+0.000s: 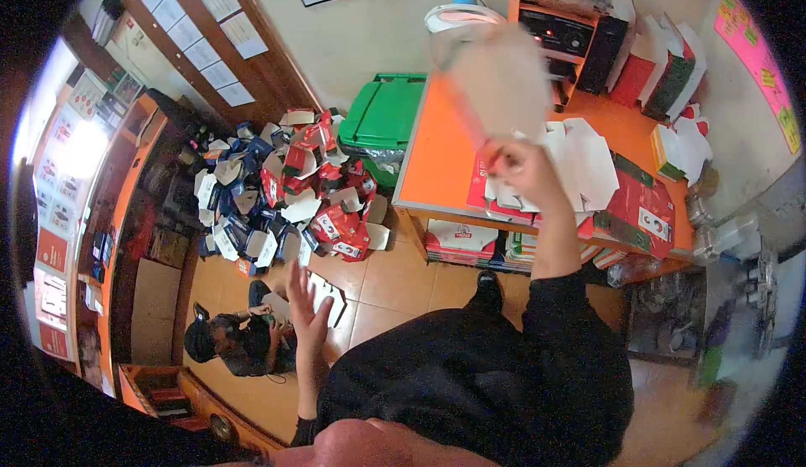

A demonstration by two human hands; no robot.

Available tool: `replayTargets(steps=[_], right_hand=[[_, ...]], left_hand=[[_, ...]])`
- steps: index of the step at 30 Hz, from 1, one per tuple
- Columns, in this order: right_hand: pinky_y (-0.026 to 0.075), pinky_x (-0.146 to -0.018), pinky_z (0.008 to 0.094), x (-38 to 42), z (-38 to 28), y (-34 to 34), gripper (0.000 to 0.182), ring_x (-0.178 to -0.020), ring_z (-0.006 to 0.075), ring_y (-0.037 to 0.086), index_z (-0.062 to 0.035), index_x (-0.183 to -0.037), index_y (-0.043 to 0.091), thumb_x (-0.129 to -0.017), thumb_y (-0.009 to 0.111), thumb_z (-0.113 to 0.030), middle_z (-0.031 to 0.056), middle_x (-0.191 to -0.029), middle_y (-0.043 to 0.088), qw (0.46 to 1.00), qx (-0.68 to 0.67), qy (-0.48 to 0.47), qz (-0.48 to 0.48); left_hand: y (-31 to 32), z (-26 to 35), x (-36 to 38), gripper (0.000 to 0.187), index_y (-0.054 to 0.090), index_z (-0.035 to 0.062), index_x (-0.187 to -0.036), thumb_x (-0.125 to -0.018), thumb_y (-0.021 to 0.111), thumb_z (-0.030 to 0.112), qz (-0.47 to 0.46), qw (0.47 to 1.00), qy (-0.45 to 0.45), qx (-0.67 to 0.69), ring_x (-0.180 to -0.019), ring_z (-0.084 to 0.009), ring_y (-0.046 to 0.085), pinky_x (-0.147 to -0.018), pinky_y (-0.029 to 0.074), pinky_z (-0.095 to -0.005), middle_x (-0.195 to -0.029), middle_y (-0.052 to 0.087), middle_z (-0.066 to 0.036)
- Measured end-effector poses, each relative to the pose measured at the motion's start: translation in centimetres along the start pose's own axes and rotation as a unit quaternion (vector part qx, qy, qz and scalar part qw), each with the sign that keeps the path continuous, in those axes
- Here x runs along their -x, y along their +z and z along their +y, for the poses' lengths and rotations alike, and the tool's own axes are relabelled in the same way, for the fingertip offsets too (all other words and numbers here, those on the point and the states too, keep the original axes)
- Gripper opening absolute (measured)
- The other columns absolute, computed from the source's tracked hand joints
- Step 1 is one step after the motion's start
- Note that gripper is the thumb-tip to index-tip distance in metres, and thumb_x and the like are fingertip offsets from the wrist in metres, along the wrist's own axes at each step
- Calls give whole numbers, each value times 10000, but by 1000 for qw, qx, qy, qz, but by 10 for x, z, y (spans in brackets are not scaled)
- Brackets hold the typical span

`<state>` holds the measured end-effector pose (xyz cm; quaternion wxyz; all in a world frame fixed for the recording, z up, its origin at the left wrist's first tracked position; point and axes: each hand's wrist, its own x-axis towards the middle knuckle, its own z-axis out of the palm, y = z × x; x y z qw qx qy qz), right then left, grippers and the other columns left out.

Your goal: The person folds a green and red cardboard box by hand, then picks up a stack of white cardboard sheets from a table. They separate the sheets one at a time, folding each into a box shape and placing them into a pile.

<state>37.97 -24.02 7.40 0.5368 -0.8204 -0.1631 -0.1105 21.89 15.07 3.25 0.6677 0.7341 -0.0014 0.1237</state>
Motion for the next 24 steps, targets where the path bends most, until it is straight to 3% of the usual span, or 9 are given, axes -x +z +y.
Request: replayTargets(steps=[3, 5, 7, 9, 11, 17, 20, 21, 24], right_hand=[[468, -648, 268, 10, -49, 53, 268, -694, 164, 599, -17, -887, 643, -665, 516, 63, 103, -808, 630, 972, 34, -78, -218], [461, -631, 297, 19, -49, 82, 260, -696, 183, 587, -48, -841, 664, -637, 538, 50, 82, -780, 621, 942, 3, -62, -331], [461, -640, 298, 25, -28, 104, 268, -710, 210, 586, -68, -880, 655, -656, 545, 30, 81, -782, 606, 929, -8, -92, -359], [461, -649, 299, 32, -28, 114, 279, -724, 236, 586, -87, -919, 647, -675, 552, 11, 81, -785, 592, 917, -18, -117, -382], [449, -689, 312, 38, -36, 124, 288, -779, 246, 574, -74, -963, 614, -682, 579, -20, 95, -830, 572, 948, 41, -148, -279], [437, -730, 320, 52, -70, 162, 223, -822, 227, 573, -12, -972, 565, -797, 620, -139, 113, -907, 578, 927, -142, -90, -335], [420, -683, 281, 47, -70, 168, 161, -764, 164, 553, -34, -896, 571, -757, 650, -50, 46, -830, 564, 890, -406, -23, -207], [420, -683, 281, 45, -78, 166, 161, -764, 164, 553, -34, -896, 571, -757, 650, -50, 46, -830, 564, 890, -406, -20, -209], [379, -664, 309, 36, -101, 161, 139, -758, 188, 536, -62, -843, 584, -729, 661, -85, 49, -830, 548, 878, -225, -247, -344]], left_hand=[[-5, 20, -11, 951, 148, 63, -1369, -622, 736, 101, 39, 971, 149, -181, -1301, -325, 225, -1017, 220, -444, -1424, 179, -174], [-11, 37, -10, 969, 153, 50, -1361, -600, 748, 118, 118, 830, 255, -481, -1289, -350, 239, -983, 248, -444, -1421, 193, -170], [-19, 35, -11, 759, 427, 81, -1240, -569, 769, 173, 185, 811, 271, -484, -1168, -313, 427, -958, 259, -443, -1247, 470, -160], [-45, 27, -11, 374, 642, 117, -950, -600, 753, 192, -84, 853, 149, -494, -898, -235, 600, -860, 375, -373, -882, 650, -98], [-37, 6, 1, 150, 655, 77, -772, -716, 689, 212, -32, 918, 29, -394, -636, -236, 614, -547, 455, -316, -647, 618, -103], [-10, -18, 18, 383, 484, 41, -1118, -800, 608, 215, -241, 930, -26, -276, -725, -238, 616, -620, 466, -334, -838, 613, -149], [-13, -16, 23, 282, 521, 27, -1065, -847, 544, 204, -184, 910, -299, 221, -652, -84, 555, -593, 451, -223, -801, 583, 11], [-9, -12, 18, 258, 521, 22, -1060, -859, 521, 183, -210, 913, -258, 234, -616, -65, 538, -566, 427, -175, -766, 574, 5], [-8, -20, 16, 235, 540, 19, -1017, -872, 505, 200, -274, 903, -273, 185, -591, -69, 527, -542, 415, -178, -733, 563, 13]])
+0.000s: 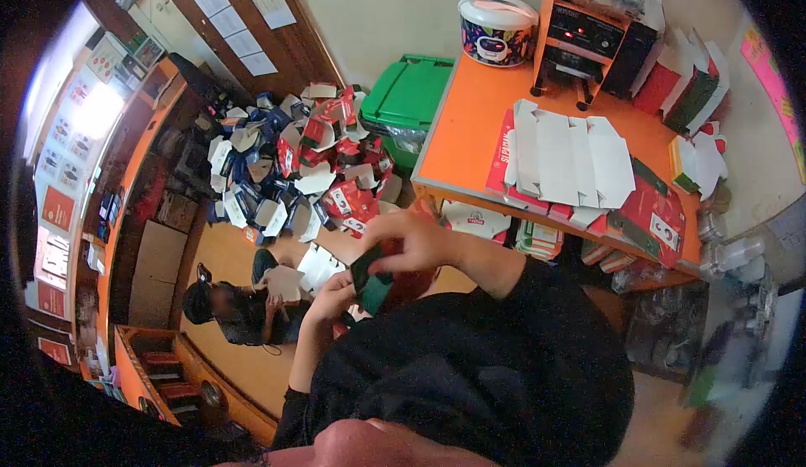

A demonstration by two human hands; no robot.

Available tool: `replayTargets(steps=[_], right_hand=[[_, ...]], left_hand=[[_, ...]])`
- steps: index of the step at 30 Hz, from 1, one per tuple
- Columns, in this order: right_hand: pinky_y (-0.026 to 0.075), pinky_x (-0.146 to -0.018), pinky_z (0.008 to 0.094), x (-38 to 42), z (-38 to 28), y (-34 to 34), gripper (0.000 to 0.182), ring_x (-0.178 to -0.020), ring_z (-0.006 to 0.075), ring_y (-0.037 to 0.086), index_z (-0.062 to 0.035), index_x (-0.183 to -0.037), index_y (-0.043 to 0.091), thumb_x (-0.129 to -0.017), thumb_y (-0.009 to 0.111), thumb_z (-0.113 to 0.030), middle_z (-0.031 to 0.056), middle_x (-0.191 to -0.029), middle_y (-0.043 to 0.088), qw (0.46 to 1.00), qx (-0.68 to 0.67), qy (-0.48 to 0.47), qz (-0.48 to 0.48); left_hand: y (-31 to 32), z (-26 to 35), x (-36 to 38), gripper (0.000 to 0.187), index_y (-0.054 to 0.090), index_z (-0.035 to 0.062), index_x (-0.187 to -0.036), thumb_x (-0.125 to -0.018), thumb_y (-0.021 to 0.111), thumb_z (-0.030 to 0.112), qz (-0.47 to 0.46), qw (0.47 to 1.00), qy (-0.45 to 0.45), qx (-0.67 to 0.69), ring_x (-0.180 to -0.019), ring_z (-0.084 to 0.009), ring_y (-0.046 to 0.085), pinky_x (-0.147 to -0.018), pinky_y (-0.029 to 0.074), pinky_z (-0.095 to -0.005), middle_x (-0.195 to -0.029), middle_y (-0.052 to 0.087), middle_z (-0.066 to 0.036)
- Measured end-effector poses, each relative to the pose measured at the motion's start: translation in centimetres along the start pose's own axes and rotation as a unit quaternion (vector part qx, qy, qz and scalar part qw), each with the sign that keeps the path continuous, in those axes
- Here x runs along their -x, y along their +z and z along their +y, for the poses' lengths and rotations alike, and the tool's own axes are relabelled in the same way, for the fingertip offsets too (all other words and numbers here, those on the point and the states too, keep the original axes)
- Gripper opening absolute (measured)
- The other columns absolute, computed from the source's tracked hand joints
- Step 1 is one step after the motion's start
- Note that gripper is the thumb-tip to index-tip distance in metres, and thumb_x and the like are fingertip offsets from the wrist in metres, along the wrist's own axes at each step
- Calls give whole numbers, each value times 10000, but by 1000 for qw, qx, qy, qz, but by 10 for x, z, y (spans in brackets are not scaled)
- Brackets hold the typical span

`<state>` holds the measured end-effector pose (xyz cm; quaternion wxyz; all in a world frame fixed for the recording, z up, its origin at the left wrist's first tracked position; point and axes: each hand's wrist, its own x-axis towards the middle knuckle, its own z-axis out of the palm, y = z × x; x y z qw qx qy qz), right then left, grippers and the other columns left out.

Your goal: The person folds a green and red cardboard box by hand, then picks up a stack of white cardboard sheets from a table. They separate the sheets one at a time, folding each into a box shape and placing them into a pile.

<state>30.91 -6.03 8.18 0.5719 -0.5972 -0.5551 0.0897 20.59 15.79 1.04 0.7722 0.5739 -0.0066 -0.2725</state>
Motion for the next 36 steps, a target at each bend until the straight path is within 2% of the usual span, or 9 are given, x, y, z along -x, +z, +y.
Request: replayTargets(steps=[3, 7, 11, 15, 17, 21, 27, 29, 36], right_hand=[[353, -665, 329, -6, -9, 8, 166, -809, 216, 524, -94, -845, 596, -721, 660, -184, 52, -829, 535, 973, 184, 52, -128], [348, -693, 368, -7, -1, 11, 187, -806, 245, 505, -93, -826, 531, -744, 615, -240, 52, -801, 500, 960, 273, 62, 23], [341, -828, 399, 1, 13, 22, 334, -986, 281, 452, -102, -1000, 492, -747, 601, -290, 99, -1020, 476, 956, 179, 89, -213], [308, -867, 455, -10, -9, 20, 536, -1078, 314, 403, -139, -1112, 477, -664, 693, -340, 120, -1211, 380, 968, 240, -63, 47], [258, -962, 531, -14, -10, 23, 603, -1178, 353, 336, -189, -1160, 481, -631, 735, -324, 109, -1283, 354, 967, 232, -91, -50], [329, -936, 557, -22, 7, 36, 574, -1230, 384, 318, -202, -1145, 510, -619, 733, -259, 118, -1330, 340, 954, 251, -166, 1], [387, -925, 466, -34, 7, 42, 642, -1171, 354, 399, -100, -1216, 477, -640, 712, -260, 135, -1240, 409, 932, 297, -189, 88], [396, -921, 448, -38, 10, 42, 609, -1143, 353, 421, -97, -1192, 498, -640, 712, -238, 134, -1239, 405, 941, 269, -181, 97], [460, -854, 405, -51, 18, 33, 487, -1086, 324, 459, -66, -1104, 563, -642, 703, -133, 135, -1213, 400, 941, 236, -223, 89]], left_hand=[[8, -3, -2, 229, 563, 36, -962, -883, 502, 242, -12, 999, -10, -47, -572, -61, 501, -528, 395, -185, -710, 552, 21], [21, 5, 4, 205, 572, 54, -918, -893, 495, 243, 65, 998, -7, -12, -570, -49, 447, -514, 356, -193, -672, 511, 43], [19, 7, 14, 174, 573, 49, -925, -898, 482, 194, 43, 996, 34, -68, -614, -43, 437, -544, 336, -192, -685, 500, 58], [15, 23, 17, 220, 513, 41, -1078, -894, 476, 156, 269, 958, 93, -35, -729, -101, 546, -615, 447, -226, -881, 573, -33], [20, 33, 10, 294, 428, 48, -1175, -904, 449, 159, 257, 915, 273, 147, -821, -149, 583, -663, 496, -271, -978, 569, -69], [17, 44, 18, 333, 353, 59, -1228, -907, 415, 126, 143, 927, 302, 173, -884, -207, 587, -730, 510, -308, -1079, 535, -100], [5, 42, 26, 313, 403, 30, -1183, -888, 468, 110, 268, 908, 310, 91, -932, -189, 556, -785, 477, -284, -1093, 527, -104], [-23, 37, 31, 329, 383, 11, -1206, -904, 435, 130, 322, 928, 182, -50, -957, -200, 567, -767, 514, -326, -1123, 524, -127], [-4, 60, 18, 294, 409, 48, -1186, -903, 456, 110, 317, 888, 331, -38, -939, -155, 538, -734, 469, -280, -1096, 521, -84]])
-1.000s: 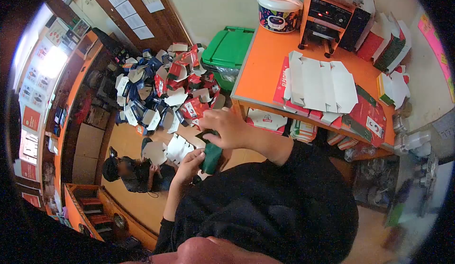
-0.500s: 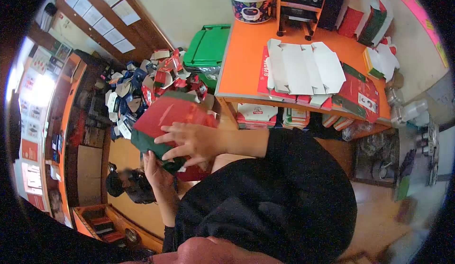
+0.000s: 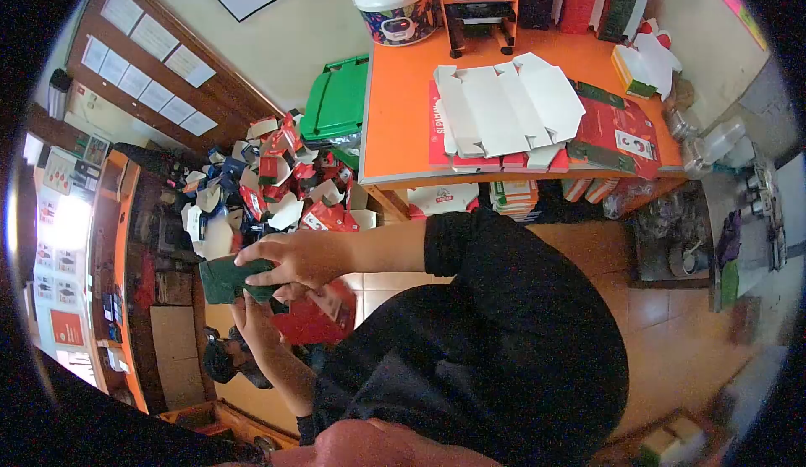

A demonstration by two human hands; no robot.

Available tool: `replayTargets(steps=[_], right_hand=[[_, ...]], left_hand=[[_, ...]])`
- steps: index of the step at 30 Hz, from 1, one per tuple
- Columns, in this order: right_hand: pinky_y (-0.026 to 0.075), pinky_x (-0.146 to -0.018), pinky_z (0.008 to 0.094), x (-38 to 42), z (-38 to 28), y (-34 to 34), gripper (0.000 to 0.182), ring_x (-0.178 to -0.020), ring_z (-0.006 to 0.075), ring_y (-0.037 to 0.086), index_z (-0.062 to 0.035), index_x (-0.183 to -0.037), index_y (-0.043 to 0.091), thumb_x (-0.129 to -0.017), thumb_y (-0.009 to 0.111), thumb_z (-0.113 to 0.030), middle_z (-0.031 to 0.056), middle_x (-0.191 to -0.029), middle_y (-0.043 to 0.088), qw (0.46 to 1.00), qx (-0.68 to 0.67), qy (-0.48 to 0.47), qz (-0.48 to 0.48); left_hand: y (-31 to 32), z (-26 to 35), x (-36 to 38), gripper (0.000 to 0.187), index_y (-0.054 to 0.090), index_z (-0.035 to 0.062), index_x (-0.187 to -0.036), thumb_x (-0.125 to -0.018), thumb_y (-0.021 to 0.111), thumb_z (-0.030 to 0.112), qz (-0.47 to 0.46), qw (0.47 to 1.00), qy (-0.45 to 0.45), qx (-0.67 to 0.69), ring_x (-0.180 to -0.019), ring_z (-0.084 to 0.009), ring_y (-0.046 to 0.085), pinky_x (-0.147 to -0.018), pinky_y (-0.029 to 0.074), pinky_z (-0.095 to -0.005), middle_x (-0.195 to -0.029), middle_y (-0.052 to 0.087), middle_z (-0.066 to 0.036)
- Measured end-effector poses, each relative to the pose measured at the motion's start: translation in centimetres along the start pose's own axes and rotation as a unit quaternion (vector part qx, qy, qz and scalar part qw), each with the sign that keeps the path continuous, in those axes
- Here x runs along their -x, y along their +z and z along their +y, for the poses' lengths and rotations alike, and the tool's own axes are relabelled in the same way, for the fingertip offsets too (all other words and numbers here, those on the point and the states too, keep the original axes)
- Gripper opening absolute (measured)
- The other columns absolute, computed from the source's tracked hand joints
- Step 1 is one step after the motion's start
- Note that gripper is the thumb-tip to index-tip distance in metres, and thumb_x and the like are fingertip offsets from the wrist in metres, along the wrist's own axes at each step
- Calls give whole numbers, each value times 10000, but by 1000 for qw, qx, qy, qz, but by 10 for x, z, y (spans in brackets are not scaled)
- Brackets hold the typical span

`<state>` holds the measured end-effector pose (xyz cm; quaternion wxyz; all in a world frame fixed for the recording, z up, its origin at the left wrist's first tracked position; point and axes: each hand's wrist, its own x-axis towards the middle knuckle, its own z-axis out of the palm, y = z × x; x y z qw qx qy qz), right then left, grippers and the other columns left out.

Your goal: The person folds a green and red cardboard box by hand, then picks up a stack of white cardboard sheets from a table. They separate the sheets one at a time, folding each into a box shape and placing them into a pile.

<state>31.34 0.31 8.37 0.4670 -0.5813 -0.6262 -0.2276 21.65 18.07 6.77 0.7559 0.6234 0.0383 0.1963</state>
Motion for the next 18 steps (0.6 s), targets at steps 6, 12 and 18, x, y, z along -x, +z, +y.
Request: replayTargets(steps=[6, 12, 18], right_hand=[[445, -848, 405, -12, 1, 3, 488, -1048, 338, 467, -93, -1157, 547, -690, 684, -134, 150, -1290, 334, 998, 45, 12, 33], [413, -869, 392, -6, -1, -9, 657, -1005, 310, 488, -115, -1276, 436, -681, 704, -192, 154, -1204, 417, 996, -6, 90, 13], [406, -890, 383, 39, 5, -10, 557, -982, 269, 501, -85, -1201, 490, -692, 698, -173, 105, -1042, 518, 998, -18, 56, -6]], left_hand=[[5, -13, 0, 397, 356, 53, -1242, -877, 488, 139, -40, 998, -13, 50, -1008, -224, 511, -839, 440, -368, -1168, 480, -115], [16, -16, -6, 469, 297, 35, -1296, -875, 473, 141, -208, 961, 53, 177, -1143, -266, 415, -945, 355, -414, -1273, 397, -137], [-44, -34, -16, 549, 250, 56, -1345, -909, 363, 369, -134, 913, 30, 384, -1231, -288, 334, -1013, 276, -445, -1348, 336, -133]])
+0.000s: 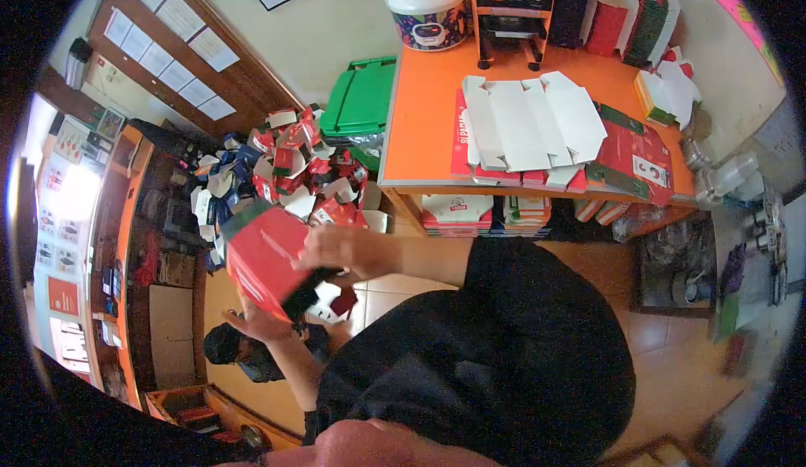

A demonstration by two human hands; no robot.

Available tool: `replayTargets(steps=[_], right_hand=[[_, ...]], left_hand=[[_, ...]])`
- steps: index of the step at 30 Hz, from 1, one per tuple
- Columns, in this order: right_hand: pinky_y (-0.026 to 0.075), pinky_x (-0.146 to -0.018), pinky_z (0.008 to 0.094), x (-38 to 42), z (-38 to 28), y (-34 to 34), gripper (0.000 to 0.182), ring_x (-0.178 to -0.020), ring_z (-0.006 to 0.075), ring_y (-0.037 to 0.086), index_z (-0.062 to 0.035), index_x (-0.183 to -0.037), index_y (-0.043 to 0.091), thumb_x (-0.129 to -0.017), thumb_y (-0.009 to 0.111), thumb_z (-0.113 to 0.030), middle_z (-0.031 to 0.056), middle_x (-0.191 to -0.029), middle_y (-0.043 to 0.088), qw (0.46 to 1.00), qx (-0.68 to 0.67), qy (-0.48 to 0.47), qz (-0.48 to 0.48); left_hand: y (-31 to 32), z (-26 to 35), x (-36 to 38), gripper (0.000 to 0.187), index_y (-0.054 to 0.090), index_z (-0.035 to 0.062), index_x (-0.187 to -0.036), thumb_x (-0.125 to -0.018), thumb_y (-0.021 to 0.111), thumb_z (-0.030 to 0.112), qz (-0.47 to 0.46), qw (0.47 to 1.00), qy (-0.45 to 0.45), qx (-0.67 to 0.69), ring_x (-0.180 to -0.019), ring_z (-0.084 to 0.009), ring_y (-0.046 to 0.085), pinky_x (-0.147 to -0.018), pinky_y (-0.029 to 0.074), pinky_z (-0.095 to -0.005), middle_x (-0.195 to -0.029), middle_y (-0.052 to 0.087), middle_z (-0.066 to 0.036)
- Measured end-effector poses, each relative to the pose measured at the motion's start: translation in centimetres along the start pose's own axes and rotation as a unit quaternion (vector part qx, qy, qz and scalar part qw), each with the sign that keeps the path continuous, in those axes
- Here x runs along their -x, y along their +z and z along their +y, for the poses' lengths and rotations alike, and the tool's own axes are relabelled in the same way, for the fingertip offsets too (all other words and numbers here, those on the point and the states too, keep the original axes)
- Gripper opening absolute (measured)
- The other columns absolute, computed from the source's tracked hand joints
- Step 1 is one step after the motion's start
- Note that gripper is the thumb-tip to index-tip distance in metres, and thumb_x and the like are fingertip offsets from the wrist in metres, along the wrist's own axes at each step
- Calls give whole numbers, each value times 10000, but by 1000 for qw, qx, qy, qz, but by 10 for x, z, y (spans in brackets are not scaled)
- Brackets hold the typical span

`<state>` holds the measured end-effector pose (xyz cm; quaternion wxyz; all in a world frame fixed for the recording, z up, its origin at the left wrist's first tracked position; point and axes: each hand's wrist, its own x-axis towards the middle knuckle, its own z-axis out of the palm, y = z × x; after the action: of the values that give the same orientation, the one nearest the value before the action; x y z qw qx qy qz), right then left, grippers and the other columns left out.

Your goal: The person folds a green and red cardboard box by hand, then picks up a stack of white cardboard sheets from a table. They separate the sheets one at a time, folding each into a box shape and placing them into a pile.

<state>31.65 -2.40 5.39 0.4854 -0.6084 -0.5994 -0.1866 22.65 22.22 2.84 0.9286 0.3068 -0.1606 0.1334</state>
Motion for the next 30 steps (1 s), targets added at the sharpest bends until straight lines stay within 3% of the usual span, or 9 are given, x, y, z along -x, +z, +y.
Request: replayTargets(steps=[3, 8, 12, 14, 15, 17, 19, 23, 30], right_hand=[[276, -1021, 456, 24, -6, 21, 497, -1056, 285, 461, -109, -1147, 525, -676, 681, -128, 70, -1039, 524, 989, -79, -35, -122], [297, -1002, 437, 13, -6, 14, 401, -1140, 297, 416, -100, -1135, 512, -788, 577, -288, 97, -1099, 514, 996, 24, 86, 25], [429, -629, 399, 10, 0, 27, 191, -688, 295, 564, -122, -774, 537, -819, 511, -306, 69, -784, 532, 978, 65, 77, -185], [413, -618, 388, 12, 7, 32, 205, -674, 265, 559, -128, -766, 543, -820, 503, -322, 68, -762, 562, 948, 95, 113, -283], [397, -607, 378, 3, 4, 29, 221, -660, 235, 554, -133, -758, 549, -820, 495, -338, 68, -739, 592, 906, 123, 150, -376], [385, -616, 363, 2, 0, 23, 158, -689, 207, 557, -141, -771, 550, -805, 516, -291, 57, -771, 595, 921, 140, 133, -339], [375, -640, 337, 10, 8, 34, 129, -742, 194, 558, -135, -790, 547, -784, 535, -263, 47, -849, 590, 969, 125, 82, -198], [387, -695, 358, 10, -2, 29, 192, -725, 254, 515, -96, -933, 577, -743, 608, -109, 66, -841, 531, 998, 31, 25, 43], [428, -673, 319, 31, 7, 20, 283, -768, 268, 533, -79, -1053, 560, -790, 620, -164, 110, -832, 516, 949, -56, 293, -99]], left_hand=[[-12, 20, -1, 419, 325, 75, -1296, -901, 430, 168, 206, 954, 13, -216, -1048, -252, 511, -863, 439, -391, -1195, 483, -110], [33, 16, 26, 164, 492, -4, -934, -792, 542, 61, 32, 912, -161, -377, -767, -168, 544, -709, 453, -286, -869, 554, -97], [68, -3, 28, 61, 561, 21, -691, -743, 567, 53, -97, 906, -190, -364, -747, -186, 546, -700, 428, -275, -902, 535, -104], [59, -11, 21, 107, 567, 43, -615, -715, 600, 61, -143, 768, -19, -624, -783, -208, 550, -686, 425, -296, -1005, 489, -121], [51, -18, 17, 172, 588, 76, -887, -727, 610, 17, -195, 692, 0, -695, -865, -191, 535, -698, 435, -293, -1083, 438, -106], [59, -46, 35, 445, 417, 90, -1154, -763, 581, -46, 30, 893, -217, -394, -950, -176, 505, -751, 437, -273, -1070, 460, -101], [53, -54, 44, 627, 186, 93, -1291, -803, 547, -62, 41, 863, -314, -395, -943, -158, 510, -780, 435, -251, -1072, 478, -93], [36, -63, 51, 313, 492, -36, -1099, -799, 574, -3, 14, 854, -292, -429, -827, -112, 562, -738, 454, -241, -930, 581, -49], [42, -40, 45, 190, 609, -4, -852, -763, 666, 154, 26, 778, -182, -601, -574, -87, 527, -523, 423, -245, -623, 571, -77]])
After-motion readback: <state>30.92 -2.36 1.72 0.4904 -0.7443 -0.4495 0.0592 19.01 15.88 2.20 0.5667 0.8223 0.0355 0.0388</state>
